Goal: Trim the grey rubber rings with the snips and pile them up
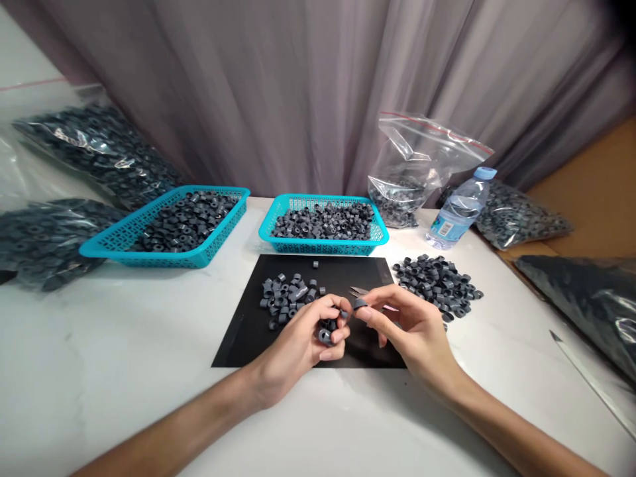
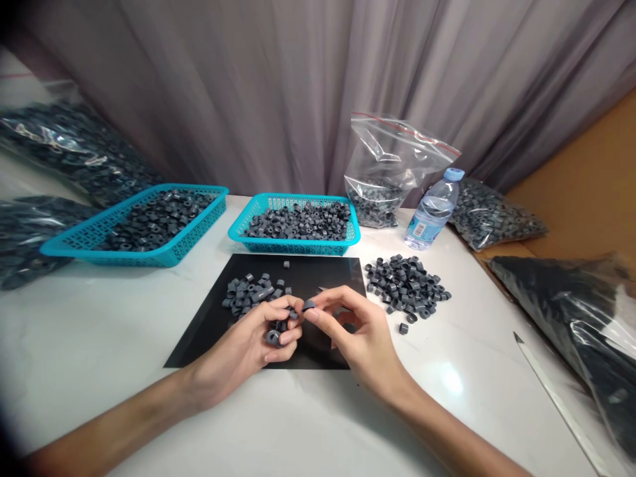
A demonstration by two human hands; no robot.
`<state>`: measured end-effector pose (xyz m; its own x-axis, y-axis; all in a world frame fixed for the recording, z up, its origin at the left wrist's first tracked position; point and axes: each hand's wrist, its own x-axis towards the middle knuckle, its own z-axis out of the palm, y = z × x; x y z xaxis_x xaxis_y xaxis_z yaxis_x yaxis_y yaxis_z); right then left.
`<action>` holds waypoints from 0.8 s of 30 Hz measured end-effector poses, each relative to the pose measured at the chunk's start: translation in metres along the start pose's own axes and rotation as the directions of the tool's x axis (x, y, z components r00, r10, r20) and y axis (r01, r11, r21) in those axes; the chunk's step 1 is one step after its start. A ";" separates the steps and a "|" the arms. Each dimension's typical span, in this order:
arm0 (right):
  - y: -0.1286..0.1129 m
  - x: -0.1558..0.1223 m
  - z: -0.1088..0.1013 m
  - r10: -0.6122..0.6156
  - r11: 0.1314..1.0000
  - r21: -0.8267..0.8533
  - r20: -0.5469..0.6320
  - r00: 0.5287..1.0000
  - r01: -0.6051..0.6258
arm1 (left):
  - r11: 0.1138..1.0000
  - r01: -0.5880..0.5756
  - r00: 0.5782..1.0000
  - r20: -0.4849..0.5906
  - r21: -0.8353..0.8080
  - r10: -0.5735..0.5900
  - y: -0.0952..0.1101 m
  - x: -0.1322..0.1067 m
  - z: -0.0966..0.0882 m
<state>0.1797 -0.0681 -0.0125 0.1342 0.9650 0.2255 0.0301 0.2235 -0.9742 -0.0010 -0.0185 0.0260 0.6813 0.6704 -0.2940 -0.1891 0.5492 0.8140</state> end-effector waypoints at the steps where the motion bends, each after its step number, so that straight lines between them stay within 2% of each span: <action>1: 0.000 0.000 0.000 0.006 1.000 0.000 0.004 1.000 -0.006 | 1.000 0.013 1.000 0.006 -0.017 -0.013 0.000 0.000 0.001; 7: -0.003 -0.001 0.002 0.048 0.999 -0.005 0.007 0.999 -0.048 | 0.996 0.045 0.999 -0.006 -0.074 -0.046 0.000 -0.001 0.002; 13: -0.006 -0.001 0.002 0.105 0.994 -0.006 0.069 0.992 -0.105 | 0.996 0.037 0.999 0.023 -0.076 -0.036 -0.001 0.000 0.001; 18: -0.005 -0.001 0.002 0.118 0.992 0.033 0.086 0.989 -0.122 | 0.997 0.009 1.000 0.003 -0.078 -0.008 -0.002 0.000 0.001; 24: -0.005 0.000 0.002 0.126 0.989 0.071 0.096 0.987 -0.133 | 0.998 -0.042 0.999 0.004 0.043 0.042 -0.001 0.000 -0.001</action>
<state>0.1771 -0.0689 -0.0072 0.0414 0.9941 0.0999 -0.0587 0.1022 -0.9930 -0.0021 -0.0184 0.0247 0.6759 0.6907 -0.2572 -0.1875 0.4986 0.8463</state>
